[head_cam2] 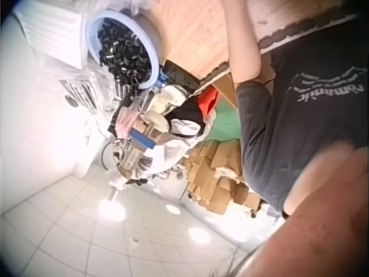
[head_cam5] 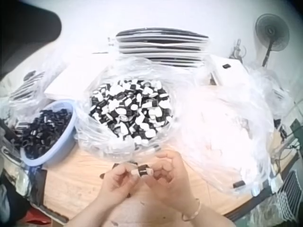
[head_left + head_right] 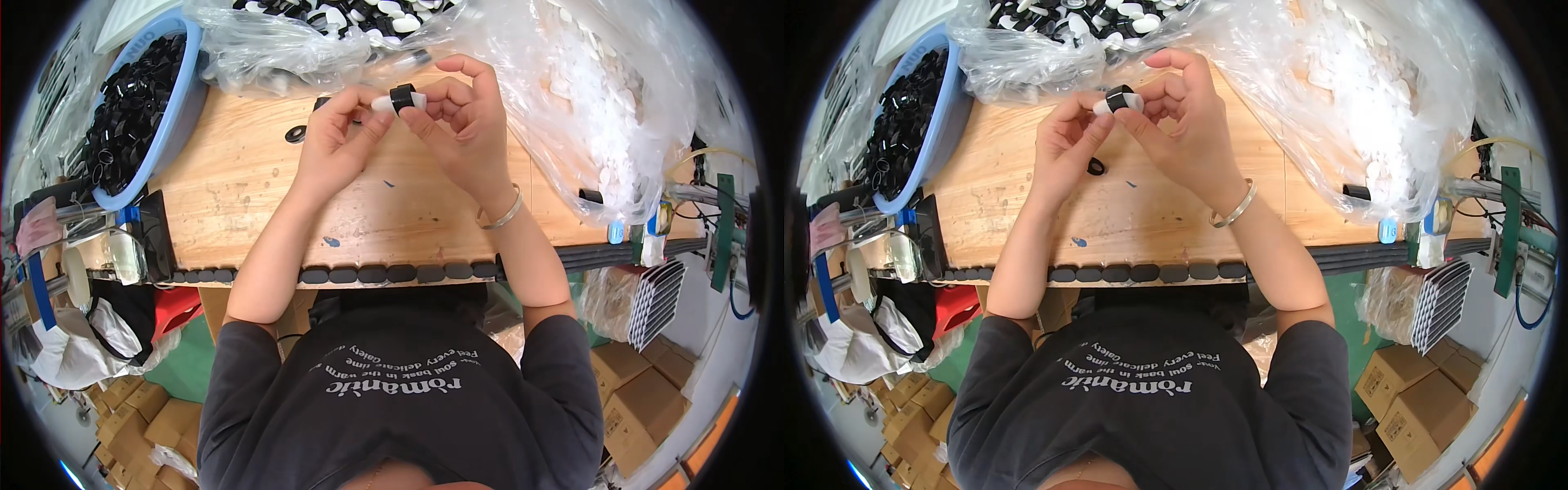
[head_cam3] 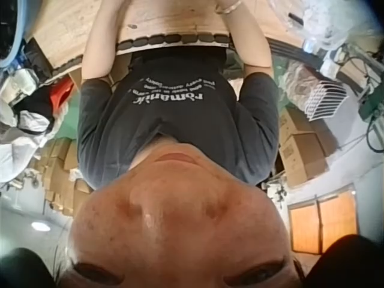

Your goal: Assembling small black plastic caps by inserting white circular pads into them.

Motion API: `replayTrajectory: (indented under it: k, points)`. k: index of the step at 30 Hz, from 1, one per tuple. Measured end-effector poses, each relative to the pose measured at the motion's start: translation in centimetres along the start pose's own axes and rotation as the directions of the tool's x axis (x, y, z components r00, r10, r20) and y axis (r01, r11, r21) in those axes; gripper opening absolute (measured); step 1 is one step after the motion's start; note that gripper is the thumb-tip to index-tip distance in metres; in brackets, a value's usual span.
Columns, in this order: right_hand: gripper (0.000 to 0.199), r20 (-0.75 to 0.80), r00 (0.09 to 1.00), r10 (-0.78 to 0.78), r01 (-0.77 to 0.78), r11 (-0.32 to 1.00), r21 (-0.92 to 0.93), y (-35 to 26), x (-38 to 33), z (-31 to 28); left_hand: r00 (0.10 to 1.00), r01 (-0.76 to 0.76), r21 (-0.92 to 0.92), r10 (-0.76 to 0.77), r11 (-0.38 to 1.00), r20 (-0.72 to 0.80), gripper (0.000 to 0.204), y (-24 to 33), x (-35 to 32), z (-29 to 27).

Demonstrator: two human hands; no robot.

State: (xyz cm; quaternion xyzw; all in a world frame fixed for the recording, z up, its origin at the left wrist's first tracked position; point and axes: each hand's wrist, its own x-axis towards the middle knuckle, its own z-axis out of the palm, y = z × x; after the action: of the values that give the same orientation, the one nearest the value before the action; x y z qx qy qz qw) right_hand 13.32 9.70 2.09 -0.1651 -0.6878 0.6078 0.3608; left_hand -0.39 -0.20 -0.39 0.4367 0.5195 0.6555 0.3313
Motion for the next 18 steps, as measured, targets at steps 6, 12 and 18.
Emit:
replayTrajectory:
  k: [6,12,18]
  points:
    - [0.05,0.107,0.991,-0.077,0.092,0.986,-0.141,-0.3,-0.1,-0.2,0.995,-0.087,-0.005,0.087,0.996,-0.056,0.009,-0.6,0.0,-0.1]
    - [0.05,-0.066,0.997,-0.041,0.053,0.98,0.192,0.0,-0.3,0.8,0.988,-0.091,-0.262,0.054,0.961,-0.144,0.009,-0.7,-0.7,1.1]
    - [0.043,-0.009,0.967,-0.254,0.238,0.92,-0.312,-0.2,-0.5,0.4,0.997,-0.005,-0.297,-0.02,0.955,-0.08,0.017,0.0,-0.3,0.8]
